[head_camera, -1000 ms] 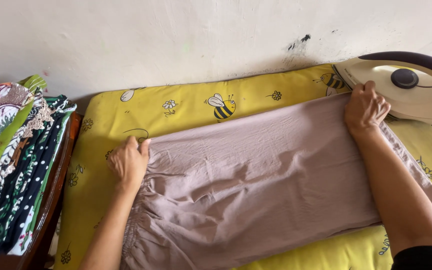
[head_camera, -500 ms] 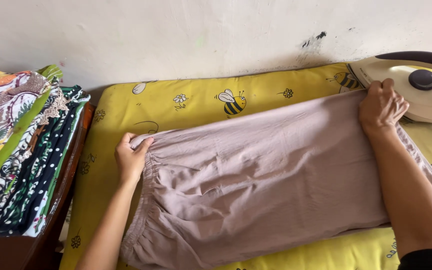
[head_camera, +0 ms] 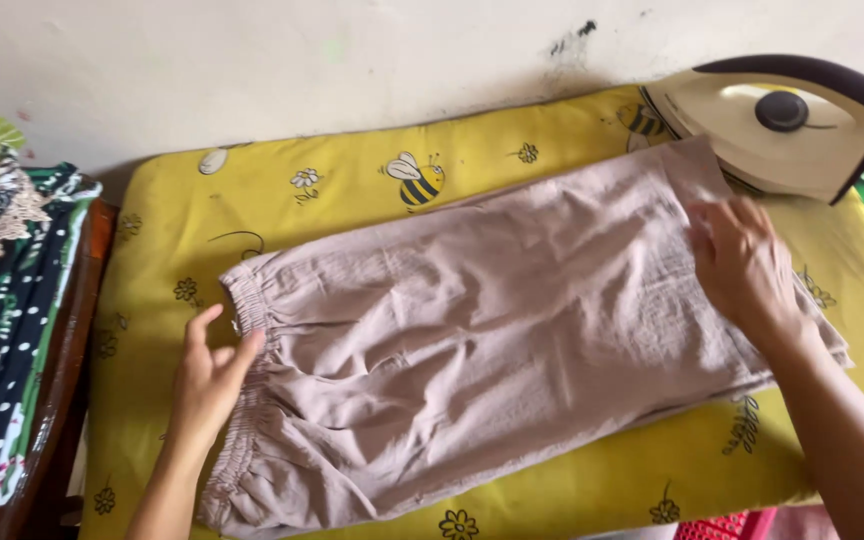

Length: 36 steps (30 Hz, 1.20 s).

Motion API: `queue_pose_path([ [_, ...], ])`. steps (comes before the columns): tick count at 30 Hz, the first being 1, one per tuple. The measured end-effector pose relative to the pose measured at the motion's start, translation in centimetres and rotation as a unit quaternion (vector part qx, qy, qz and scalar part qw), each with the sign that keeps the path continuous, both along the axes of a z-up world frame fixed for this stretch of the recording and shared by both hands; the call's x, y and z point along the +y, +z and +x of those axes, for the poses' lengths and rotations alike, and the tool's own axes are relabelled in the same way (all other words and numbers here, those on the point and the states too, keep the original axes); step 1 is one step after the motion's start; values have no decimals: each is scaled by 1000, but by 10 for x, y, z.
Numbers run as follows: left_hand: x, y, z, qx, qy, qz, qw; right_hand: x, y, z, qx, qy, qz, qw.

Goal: The person lays a pair of light-colored shorts on a yellow ironing board and smooths them out. They use an electric iron to press the fabric, moving the iron back and forth across the garment. The person adjusts the shorts and continues ironing different sections until the garment is flat.

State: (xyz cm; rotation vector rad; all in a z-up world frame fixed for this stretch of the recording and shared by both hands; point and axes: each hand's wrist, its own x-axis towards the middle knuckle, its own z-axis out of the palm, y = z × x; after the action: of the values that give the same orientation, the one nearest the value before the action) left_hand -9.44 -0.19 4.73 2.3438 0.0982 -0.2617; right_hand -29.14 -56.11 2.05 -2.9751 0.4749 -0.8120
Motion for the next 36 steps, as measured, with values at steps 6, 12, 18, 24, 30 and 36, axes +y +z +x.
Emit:
queue_pose_path([
  [6,9,-19,-25,-77,-78,-86,990,23,-18,-71,157,-15,14,987],
  [12,14,-18,-9,-85,-81,119,986,20,-13,-69,242,-111,91,960],
  [18,-5,34,-18,-8,-62,291,955,8,19,-35,290,-91,98,948],
  [24,-54,9,41,-268,-211,221,914,-28,6,90,80,44,61,994],
  [30,-68,-61,97,-280,-241,335,867,-63,-74,150,-25,46,-10,999],
  [36,-72,-42,85,-381,-148,238,881,-60,-67,147,-115,22,-72,991],
])
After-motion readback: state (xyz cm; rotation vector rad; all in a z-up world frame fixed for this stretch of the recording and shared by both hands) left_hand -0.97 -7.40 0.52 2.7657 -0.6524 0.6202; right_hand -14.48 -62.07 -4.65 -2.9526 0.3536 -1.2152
